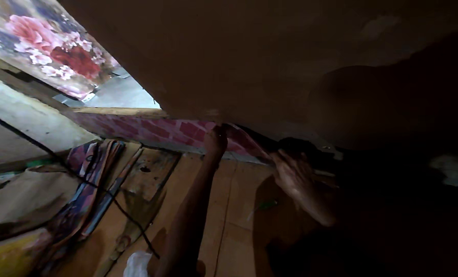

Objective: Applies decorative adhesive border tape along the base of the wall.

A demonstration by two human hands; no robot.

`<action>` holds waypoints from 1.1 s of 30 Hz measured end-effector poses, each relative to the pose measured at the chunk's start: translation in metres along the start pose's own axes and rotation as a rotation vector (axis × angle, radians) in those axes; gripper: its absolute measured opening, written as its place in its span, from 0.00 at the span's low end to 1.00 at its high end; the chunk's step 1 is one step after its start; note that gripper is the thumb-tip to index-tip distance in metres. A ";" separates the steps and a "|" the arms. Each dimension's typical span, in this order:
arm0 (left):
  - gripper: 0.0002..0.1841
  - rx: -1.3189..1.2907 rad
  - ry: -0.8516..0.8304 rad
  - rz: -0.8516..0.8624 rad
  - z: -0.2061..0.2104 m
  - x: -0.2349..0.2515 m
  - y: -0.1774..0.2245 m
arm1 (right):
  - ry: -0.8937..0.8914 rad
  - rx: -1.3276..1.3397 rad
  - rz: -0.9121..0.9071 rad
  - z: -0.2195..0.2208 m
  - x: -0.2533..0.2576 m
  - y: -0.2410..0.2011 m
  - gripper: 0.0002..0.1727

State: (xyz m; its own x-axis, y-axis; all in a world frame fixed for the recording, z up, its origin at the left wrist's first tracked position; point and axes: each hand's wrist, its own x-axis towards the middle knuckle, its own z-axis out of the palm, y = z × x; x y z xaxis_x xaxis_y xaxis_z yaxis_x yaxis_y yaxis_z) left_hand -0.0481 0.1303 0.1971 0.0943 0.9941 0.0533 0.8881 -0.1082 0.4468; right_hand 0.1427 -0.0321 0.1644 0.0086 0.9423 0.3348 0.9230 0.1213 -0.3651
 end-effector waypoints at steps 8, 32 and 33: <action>0.14 -0.240 -0.005 0.019 0.012 -0.009 -0.019 | -0.025 0.045 0.050 0.025 0.079 -0.024 0.15; 0.22 -1.107 -0.138 0.099 0.031 -0.027 -0.004 | -0.110 -0.144 0.163 0.041 0.135 -0.083 0.15; 0.22 -1.148 -0.135 0.071 0.032 -0.027 -0.003 | -0.115 -0.144 0.169 0.041 0.135 -0.084 0.15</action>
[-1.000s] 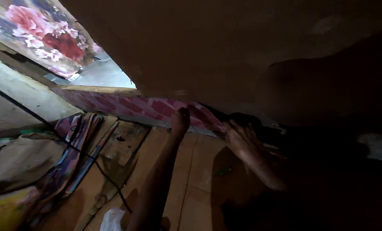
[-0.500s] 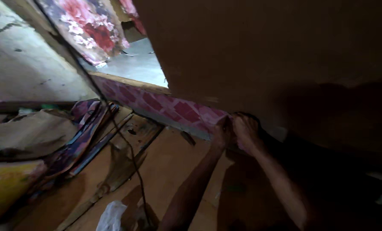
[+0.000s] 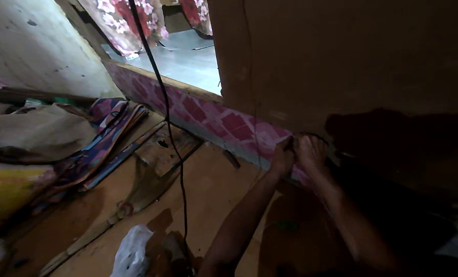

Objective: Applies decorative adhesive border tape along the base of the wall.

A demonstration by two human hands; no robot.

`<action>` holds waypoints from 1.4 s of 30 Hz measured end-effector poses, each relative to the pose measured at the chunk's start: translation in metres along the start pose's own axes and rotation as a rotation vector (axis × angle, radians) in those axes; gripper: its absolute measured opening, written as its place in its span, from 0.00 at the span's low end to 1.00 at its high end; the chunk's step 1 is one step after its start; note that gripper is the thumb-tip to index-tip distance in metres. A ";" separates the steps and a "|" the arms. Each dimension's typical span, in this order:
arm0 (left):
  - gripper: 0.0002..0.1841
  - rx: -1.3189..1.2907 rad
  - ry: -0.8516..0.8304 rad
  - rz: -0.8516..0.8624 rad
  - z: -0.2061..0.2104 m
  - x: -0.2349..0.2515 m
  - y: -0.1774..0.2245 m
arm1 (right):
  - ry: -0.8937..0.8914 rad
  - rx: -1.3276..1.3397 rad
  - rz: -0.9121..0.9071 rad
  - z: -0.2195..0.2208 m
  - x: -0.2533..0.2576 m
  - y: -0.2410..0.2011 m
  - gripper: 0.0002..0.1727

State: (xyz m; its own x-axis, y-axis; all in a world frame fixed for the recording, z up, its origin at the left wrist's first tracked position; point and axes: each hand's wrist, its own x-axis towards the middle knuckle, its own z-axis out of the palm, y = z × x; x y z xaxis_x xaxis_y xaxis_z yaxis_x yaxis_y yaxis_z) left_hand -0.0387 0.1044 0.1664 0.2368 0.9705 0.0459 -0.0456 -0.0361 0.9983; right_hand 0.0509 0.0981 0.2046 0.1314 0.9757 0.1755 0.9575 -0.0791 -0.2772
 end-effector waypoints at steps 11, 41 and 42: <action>0.20 -0.056 -0.014 -0.010 -0.002 0.005 -0.005 | 0.088 0.072 -0.021 0.014 0.001 0.006 0.16; 0.23 -0.124 0.027 -0.013 0.005 0.002 -0.012 | 0.090 0.139 -0.004 0.015 0.001 0.013 0.13; 0.23 -0.129 0.032 -0.018 0.005 0.002 -0.012 | 0.101 0.140 -0.008 0.015 0.002 0.013 0.13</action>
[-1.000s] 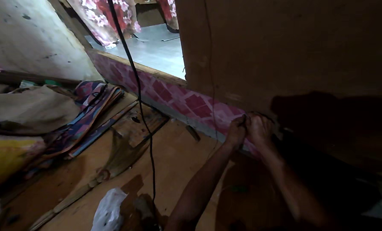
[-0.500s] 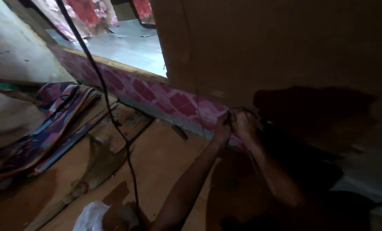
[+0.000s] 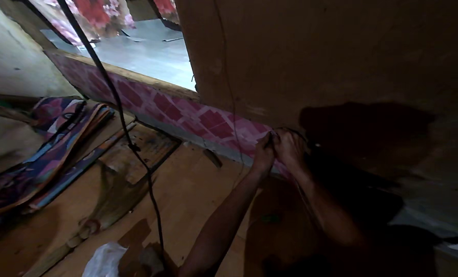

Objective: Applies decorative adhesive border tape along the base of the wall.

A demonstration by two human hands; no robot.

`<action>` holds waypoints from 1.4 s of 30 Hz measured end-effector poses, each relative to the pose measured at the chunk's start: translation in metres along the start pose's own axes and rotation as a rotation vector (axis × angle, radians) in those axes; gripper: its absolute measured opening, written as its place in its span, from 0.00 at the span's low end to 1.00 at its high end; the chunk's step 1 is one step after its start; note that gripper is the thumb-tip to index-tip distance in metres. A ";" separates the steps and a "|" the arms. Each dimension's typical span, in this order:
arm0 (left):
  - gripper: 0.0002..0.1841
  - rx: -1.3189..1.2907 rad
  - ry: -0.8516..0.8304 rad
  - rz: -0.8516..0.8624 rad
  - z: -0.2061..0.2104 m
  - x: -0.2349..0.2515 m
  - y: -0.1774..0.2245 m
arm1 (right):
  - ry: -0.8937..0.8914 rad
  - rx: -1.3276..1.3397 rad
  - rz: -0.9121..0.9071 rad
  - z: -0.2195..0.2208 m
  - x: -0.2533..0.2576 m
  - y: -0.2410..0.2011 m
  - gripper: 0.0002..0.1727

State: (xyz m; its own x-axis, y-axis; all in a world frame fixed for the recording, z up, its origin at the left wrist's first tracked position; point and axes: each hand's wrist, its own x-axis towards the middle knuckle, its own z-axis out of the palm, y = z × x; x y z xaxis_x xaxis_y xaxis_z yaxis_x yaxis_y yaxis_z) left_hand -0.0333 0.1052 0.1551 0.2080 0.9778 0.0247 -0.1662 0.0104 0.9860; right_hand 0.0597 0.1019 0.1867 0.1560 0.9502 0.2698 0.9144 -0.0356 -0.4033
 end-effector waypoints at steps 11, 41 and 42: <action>0.22 0.032 -0.002 0.005 -0.001 -0.002 0.004 | 0.035 0.003 -0.002 0.002 0.002 -0.002 0.12; 0.41 0.855 0.155 0.170 0.049 -0.002 -0.032 | -0.092 -0.391 0.129 -0.104 -0.088 0.139 0.15; 0.43 0.889 0.188 0.181 0.051 -0.001 -0.038 | -0.053 -0.397 0.109 -0.100 -0.088 0.147 0.15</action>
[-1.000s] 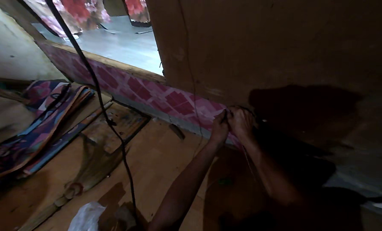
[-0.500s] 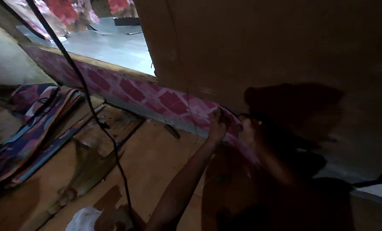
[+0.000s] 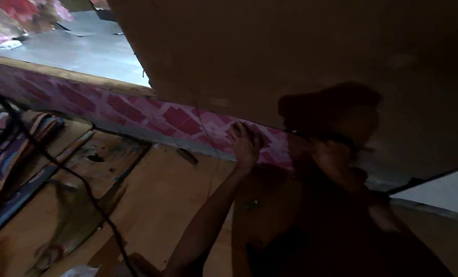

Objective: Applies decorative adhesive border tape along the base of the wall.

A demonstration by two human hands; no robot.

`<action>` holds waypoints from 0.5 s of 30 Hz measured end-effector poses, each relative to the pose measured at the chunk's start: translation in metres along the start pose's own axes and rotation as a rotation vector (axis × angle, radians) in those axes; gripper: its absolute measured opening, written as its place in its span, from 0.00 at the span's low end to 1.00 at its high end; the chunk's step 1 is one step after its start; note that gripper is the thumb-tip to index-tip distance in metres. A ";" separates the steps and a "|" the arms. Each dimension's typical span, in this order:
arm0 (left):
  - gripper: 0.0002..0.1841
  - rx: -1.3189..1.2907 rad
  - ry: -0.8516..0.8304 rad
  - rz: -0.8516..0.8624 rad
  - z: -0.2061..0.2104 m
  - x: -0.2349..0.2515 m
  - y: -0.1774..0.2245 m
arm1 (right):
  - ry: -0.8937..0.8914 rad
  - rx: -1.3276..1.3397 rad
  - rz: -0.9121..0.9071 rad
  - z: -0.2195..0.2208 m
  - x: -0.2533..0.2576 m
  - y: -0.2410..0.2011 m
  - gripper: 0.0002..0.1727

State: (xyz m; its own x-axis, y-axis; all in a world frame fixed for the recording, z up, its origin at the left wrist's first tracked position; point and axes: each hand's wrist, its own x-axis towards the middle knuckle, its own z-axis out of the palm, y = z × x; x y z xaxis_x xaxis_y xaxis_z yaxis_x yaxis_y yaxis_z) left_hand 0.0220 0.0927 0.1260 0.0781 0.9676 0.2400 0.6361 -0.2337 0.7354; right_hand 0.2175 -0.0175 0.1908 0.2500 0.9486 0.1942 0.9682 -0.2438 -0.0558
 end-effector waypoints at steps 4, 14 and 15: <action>0.59 -0.030 0.137 0.001 0.037 -0.001 -0.009 | 0.190 -0.005 -0.084 0.023 0.000 0.014 0.11; 0.60 -0.051 0.273 0.111 0.112 -0.018 -0.005 | 0.346 0.022 -0.147 0.037 -0.004 0.039 0.08; 0.59 -0.046 0.293 0.120 0.117 -0.019 -0.007 | 0.314 0.033 -0.144 0.035 -0.004 0.038 0.09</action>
State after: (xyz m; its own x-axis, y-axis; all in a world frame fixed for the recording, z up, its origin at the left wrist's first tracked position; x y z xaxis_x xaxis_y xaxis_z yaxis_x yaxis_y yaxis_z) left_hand 0.1055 0.0873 0.0425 -0.0781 0.8662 0.4936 0.5999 -0.3546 0.7172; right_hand 0.2533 -0.0238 0.1536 0.1058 0.8629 0.4942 0.9942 -0.1009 -0.0366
